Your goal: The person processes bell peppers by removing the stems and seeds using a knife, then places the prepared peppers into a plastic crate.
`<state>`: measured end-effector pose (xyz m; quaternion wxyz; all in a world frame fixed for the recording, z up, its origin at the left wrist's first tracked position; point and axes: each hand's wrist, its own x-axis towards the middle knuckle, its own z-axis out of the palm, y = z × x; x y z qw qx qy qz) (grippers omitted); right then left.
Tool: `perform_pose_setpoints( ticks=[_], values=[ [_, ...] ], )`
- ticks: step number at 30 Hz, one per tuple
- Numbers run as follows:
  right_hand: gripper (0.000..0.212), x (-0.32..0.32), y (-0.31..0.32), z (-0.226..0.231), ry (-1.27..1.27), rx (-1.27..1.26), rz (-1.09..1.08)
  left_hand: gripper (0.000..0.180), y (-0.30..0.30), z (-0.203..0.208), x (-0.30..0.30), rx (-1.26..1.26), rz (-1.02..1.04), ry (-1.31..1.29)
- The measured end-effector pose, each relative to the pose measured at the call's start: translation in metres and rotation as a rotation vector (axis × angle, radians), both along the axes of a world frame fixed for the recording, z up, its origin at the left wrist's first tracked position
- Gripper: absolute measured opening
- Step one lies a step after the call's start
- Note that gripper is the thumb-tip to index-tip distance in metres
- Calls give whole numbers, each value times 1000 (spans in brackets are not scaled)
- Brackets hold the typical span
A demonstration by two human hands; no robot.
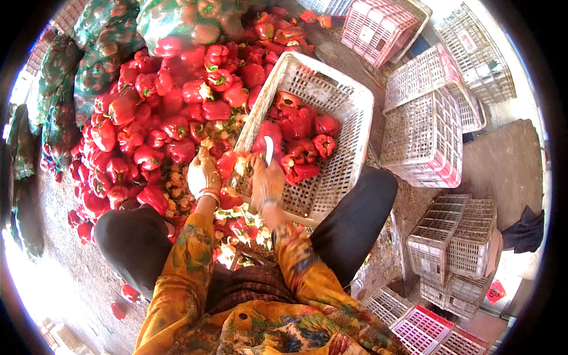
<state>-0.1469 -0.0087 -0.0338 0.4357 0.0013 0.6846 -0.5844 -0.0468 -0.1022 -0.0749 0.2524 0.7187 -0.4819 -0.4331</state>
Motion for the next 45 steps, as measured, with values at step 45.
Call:
perform_pose_setpoints(
  ticks=[45],
  values=[
    [35, 44, 60, 31, 782, 131, 958, 48, -40, -78, 170, 67, 603, -283]
  ],
)
